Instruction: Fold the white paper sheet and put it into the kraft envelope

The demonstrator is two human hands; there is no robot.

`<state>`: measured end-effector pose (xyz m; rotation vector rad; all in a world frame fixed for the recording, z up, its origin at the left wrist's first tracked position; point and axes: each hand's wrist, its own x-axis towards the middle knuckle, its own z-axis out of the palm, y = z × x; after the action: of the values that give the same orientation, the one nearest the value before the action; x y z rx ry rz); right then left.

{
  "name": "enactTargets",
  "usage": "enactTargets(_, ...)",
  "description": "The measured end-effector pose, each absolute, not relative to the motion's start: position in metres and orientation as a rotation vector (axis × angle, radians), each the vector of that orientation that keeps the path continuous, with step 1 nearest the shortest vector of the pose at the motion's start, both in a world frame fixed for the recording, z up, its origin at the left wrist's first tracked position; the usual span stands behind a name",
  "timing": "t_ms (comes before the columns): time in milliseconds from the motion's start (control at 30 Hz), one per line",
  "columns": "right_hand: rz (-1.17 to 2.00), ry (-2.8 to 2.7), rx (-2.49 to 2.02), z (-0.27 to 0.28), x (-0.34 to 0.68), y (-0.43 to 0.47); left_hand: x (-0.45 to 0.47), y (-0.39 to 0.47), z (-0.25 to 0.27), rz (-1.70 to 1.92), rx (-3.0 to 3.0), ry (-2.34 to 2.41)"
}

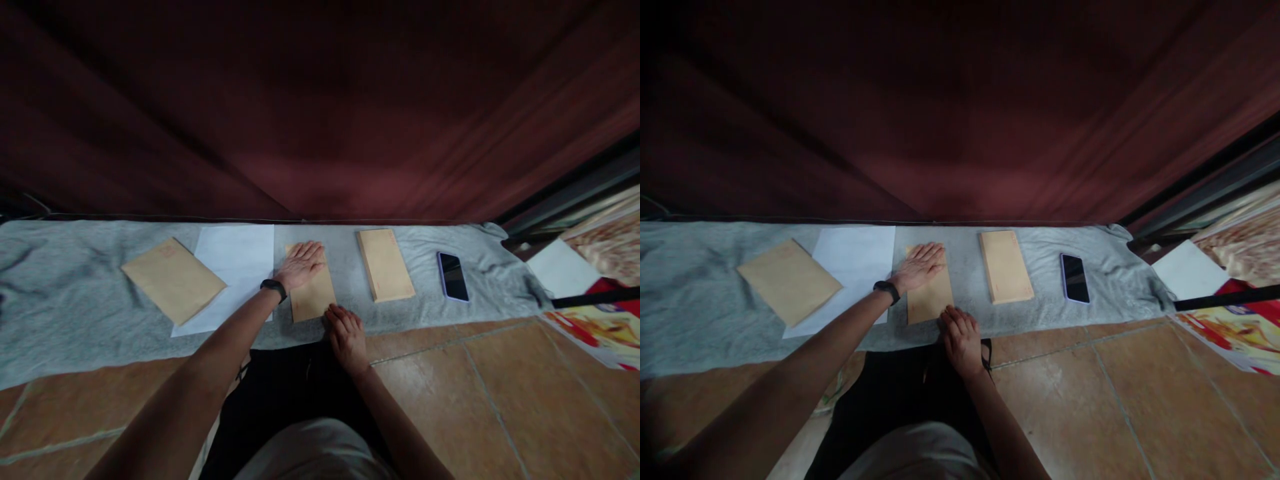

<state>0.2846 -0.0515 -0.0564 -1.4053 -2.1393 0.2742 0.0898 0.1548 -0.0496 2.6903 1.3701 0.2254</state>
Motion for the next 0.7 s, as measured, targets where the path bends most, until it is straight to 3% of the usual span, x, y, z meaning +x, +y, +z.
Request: enactTargets(700, 0.235, -2.117, -1.389, -0.066, 0.284, -0.051, 0.084, 0.057, -0.044, 0.272, 2.769, 1.094)
